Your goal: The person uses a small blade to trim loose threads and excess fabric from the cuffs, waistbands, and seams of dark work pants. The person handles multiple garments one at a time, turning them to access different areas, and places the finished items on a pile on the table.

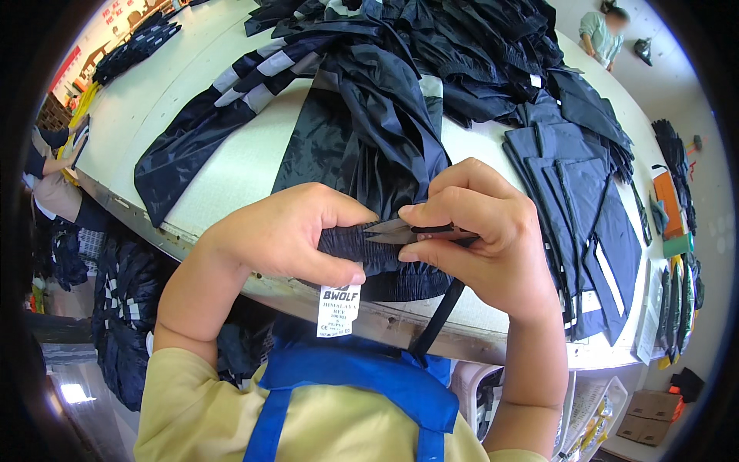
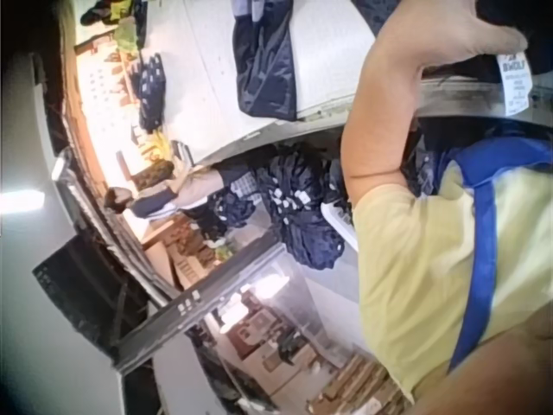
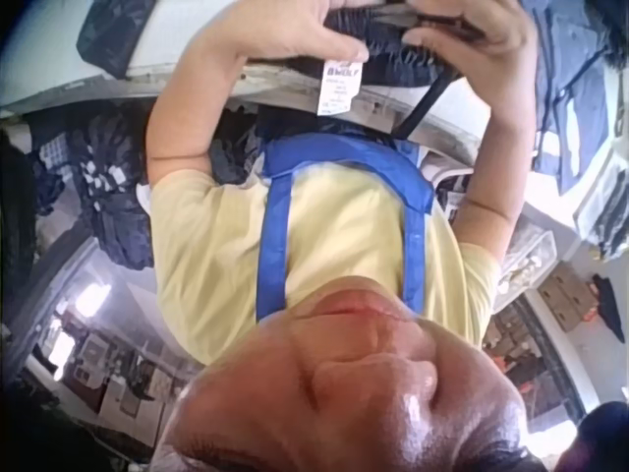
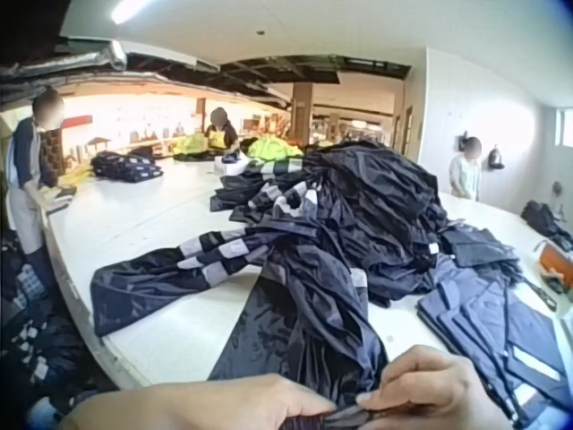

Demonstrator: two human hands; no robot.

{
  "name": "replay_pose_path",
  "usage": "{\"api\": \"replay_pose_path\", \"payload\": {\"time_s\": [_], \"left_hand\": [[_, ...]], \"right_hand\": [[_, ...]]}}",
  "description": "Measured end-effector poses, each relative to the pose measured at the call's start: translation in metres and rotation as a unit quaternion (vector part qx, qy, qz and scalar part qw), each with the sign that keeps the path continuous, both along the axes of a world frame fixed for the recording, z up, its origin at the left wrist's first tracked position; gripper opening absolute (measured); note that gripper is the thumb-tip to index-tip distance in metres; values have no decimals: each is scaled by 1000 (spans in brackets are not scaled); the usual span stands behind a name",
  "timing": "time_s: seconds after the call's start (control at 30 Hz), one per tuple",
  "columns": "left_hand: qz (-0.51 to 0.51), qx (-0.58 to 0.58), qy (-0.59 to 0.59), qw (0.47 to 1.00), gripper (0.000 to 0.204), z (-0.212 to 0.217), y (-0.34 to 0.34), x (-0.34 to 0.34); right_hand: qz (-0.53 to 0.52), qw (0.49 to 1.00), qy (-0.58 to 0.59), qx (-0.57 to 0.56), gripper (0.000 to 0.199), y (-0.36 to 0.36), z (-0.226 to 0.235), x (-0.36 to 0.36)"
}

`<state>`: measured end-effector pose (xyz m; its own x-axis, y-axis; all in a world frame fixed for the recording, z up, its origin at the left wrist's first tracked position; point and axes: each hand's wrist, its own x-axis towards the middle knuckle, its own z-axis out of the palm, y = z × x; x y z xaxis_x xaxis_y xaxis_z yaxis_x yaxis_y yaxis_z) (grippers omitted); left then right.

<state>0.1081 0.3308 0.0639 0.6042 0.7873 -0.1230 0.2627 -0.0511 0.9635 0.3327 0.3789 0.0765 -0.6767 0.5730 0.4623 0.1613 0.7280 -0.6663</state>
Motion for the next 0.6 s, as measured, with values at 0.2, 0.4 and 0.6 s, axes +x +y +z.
{"api": "replay_pose_path", "payload": {"time_s": [0.2, 0.4, 0.6], "left_hand": [[-5, -25, -36, 999, 26, -6, -1, -2], [1, -44, -32, 999, 25, -1, 0, -4], [29, -16, -119, 992, 36, -9, -2, 0]], "right_hand": [[22, 997, 77, 6, 29, 4, -5, 2], [-13, 999, 50, -14, 43, 3, -3, 9], [-56, 997, 14, -60, 45, -8, 5, 0]]}}
